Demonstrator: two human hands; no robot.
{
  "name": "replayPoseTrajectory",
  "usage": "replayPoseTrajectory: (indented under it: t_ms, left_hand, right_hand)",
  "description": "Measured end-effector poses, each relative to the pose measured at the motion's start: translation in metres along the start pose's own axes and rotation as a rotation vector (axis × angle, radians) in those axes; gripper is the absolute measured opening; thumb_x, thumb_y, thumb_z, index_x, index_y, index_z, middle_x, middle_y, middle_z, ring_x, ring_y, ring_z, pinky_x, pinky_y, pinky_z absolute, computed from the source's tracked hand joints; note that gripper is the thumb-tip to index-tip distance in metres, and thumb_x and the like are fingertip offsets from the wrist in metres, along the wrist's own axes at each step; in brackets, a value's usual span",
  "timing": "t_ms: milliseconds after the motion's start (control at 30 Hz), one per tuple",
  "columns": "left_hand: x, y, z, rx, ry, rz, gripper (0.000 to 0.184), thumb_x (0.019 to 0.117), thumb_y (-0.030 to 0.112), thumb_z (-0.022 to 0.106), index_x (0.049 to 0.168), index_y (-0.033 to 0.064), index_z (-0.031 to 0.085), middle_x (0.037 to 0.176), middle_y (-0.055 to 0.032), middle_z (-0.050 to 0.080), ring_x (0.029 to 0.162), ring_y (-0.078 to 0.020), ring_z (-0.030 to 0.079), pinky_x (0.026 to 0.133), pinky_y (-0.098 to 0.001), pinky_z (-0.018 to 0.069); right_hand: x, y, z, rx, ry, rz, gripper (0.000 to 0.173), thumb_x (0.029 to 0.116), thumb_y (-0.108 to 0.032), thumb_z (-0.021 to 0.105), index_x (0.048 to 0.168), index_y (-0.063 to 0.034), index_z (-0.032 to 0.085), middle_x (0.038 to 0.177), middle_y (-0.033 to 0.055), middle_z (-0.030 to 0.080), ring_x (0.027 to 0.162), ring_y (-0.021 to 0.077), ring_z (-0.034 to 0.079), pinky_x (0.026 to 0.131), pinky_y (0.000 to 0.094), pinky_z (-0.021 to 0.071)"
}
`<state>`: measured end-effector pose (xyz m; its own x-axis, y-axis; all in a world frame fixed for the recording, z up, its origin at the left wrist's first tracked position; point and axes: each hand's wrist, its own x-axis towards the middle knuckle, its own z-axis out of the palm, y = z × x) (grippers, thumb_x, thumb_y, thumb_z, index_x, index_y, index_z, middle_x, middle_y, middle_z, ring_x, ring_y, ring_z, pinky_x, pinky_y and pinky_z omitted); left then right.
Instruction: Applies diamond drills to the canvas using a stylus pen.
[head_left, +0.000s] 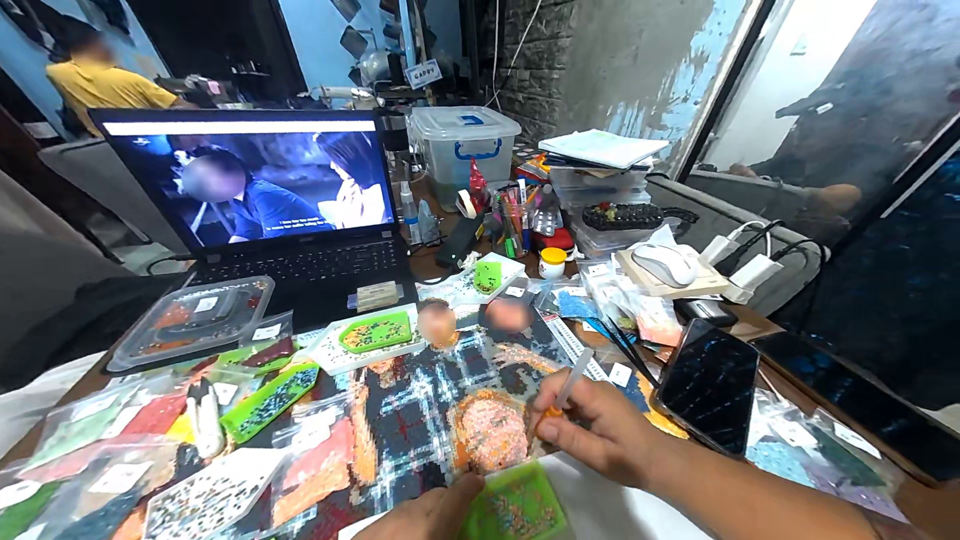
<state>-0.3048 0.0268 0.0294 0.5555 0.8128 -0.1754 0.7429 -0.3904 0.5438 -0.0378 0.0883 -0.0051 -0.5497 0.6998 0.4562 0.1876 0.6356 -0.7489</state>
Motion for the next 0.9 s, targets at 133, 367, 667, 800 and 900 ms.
replayPoseTrajectory:
  t_ms: [133,367,667,800,900]
  left_hand:
    - [-0.001,-0.0003,-0.0004,-0.012,0.005,0.019,0.056,0.0952,0.031,0.072,0.14,-0.0009,0.059,0.106,-0.0245,0.072,0.092,-0.0424,0.071,0.082,-0.0622,0.0546]
    - [-0.0012,-0.002,0.0007,-0.011,0.016,0.04,0.056,0.0951,0.03,0.073,0.139,-0.0018,0.059,0.104,-0.0241,0.072,0.091,-0.0416,0.071,0.082,-0.0613,0.055]
    - [-0.0016,-0.0024,0.0013,-0.007,0.01,0.042,0.055,0.0959,0.031,0.072,0.14,-0.0003,0.059,0.111,-0.0253,0.071,0.096,-0.0431,0.071,0.084,-0.0621,0.0551]
    - [-0.0021,-0.0014,0.0007,-0.002,0.013,0.043,0.055,0.0961,0.031,0.072,0.14,-0.0003,0.059,0.11,-0.0247,0.071,0.095,-0.0427,0.071,0.083,-0.0614,0.0553]
    - [-0.0024,-0.0012,0.0011,0.0,0.022,0.048,0.055,0.0959,0.031,0.072,0.139,-0.001,0.06,0.112,-0.0248,0.072,0.097,-0.043,0.071,0.084,-0.0614,0.0555]
  right_hand:
    - [0.0011,0.0036,-0.0018,-0.053,-0.02,0.006,0.027,0.1075,-0.026,0.052,0.111,-0.0003,0.059,0.084,0.0062,0.063,0.071,0.0021,0.057,0.066,0.0169,0.0489]
    - [0.0016,0.0077,-0.0008,-0.09,-0.038,0.006,0.025,0.1072,-0.023,0.053,0.112,0.0003,0.059,0.08,0.007,0.06,0.067,0.004,0.054,0.064,0.0171,0.0466]
    - [0.0021,0.0087,0.0005,-0.143,-0.048,-0.019,0.026,0.1072,-0.024,0.054,0.113,0.0001,0.059,0.079,0.0084,0.06,0.066,0.0065,0.055,0.063,0.0183,0.0477]
    - [0.0023,0.0092,0.0003,-0.139,-0.05,-0.017,0.026,0.1073,-0.024,0.053,0.113,0.0004,0.059,0.079,0.0081,0.06,0.066,0.0056,0.054,0.063,0.0172,0.0469]
    - [0.0022,0.0093,0.0003,-0.14,-0.059,-0.008,0.026,0.1073,-0.025,0.053,0.113,0.0001,0.059,0.079,0.008,0.06,0.066,0.0059,0.054,0.063,0.0178,0.0468]
